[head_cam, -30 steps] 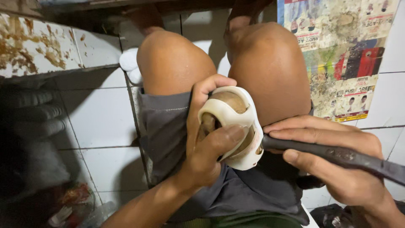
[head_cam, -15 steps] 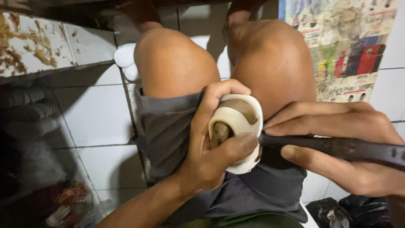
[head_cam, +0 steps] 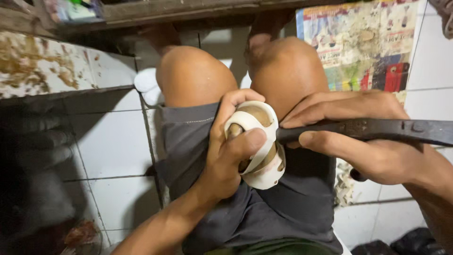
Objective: The person sits on the floor and repairs a white sandal. They heat the sole on a gas stove, then use a knife to trim excess material from the edges of the sandal. The person repeats this process for a second sandal.
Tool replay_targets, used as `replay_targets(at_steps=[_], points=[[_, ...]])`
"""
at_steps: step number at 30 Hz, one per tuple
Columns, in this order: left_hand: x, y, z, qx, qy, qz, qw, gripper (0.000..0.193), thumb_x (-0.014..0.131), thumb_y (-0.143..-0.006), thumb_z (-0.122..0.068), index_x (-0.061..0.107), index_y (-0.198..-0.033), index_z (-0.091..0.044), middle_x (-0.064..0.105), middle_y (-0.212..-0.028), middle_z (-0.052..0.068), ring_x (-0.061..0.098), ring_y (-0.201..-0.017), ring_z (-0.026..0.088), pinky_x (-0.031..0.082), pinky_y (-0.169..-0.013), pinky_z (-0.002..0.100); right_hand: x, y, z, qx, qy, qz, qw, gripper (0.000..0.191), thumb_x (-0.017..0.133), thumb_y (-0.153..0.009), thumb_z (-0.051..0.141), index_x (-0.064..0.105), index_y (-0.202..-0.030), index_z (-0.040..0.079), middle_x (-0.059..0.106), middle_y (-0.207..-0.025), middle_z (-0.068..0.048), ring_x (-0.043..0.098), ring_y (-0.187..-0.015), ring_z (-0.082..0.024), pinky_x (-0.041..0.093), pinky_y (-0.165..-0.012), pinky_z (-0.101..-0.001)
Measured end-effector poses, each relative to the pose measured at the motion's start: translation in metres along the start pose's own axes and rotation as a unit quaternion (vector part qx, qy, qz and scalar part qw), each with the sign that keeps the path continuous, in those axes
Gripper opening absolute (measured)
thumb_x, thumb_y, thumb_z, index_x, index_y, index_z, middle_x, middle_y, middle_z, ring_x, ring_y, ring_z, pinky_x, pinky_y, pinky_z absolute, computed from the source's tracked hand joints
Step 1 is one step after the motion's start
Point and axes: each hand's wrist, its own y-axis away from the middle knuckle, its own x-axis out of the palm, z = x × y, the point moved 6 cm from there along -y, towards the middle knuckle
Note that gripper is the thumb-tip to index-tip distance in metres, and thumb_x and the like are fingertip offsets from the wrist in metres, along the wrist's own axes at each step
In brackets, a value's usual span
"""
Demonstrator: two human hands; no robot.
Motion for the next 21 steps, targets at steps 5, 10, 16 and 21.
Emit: replay_targets(at_steps=[5,10,16,21], points=[[0.001,0.014,0.003,-0.014,0.118,0.008,0.993,0.059,0.066,-0.082,-0.015,0.044,-0.136,-0.004,0.062,-0.109,0.01,0.064,-0.099,0.018,0.054,-0.089,0.032,0.019,0.02,-0.009,0.026,-0.126,-0.033,0.991,0.028,0.07,-0.079,0.005,0.08,-0.103,-0.004,0.077,-0.109,-0.018,0.075,-0.101,-0.028,0.062,-0.09,-0.0365],[-0.002,0.02,0.008,-0.012,0.09,-0.014,0.996,0.056,0.067,-0.087,-0.015,0.047,-0.138,-0.002,0.061,-0.108,0.008,0.062,-0.098,0.015,0.052,-0.088,0.03,0.039,0.051,-0.017,0.069,-0.138,-0.098,0.983,0.029,0.068,-0.08,0.004,0.079,-0.104,-0.006,0.076,-0.109,-0.019,0.077,-0.101,-0.028,0.059,-0.092,-0.0356],[0.003,0.01,0.0,0.008,-0.044,0.038,0.998,0.051,0.069,-0.091,-0.015,0.049,-0.136,-0.003,0.06,-0.107,0.004,0.058,-0.096,0.01,0.05,-0.085,0.027,0.039,0.051,-0.015,0.096,-0.126,-0.16,0.974,0.027,0.066,-0.082,0.003,0.078,-0.105,-0.008,0.076,-0.109,-0.02,0.077,-0.097,-0.028,0.059,-0.088,-0.034],[-0.002,0.008,-0.009,0.026,-0.115,0.054,0.992,0.049,0.07,-0.093,-0.016,0.05,-0.137,-0.004,0.059,-0.104,0.003,0.057,-0.095,0.008,0.05,-0.088,0.026,0.038,0.039,-0.011,0.104,-0.183,-0.193,0.958,0.028,0.063,-0.083,0.001,0.075,-0.105,-0.012,0.078,-0.11,-0.026,0.08,-0.096,-0.032,0.064,-0.087,-0.0367]])
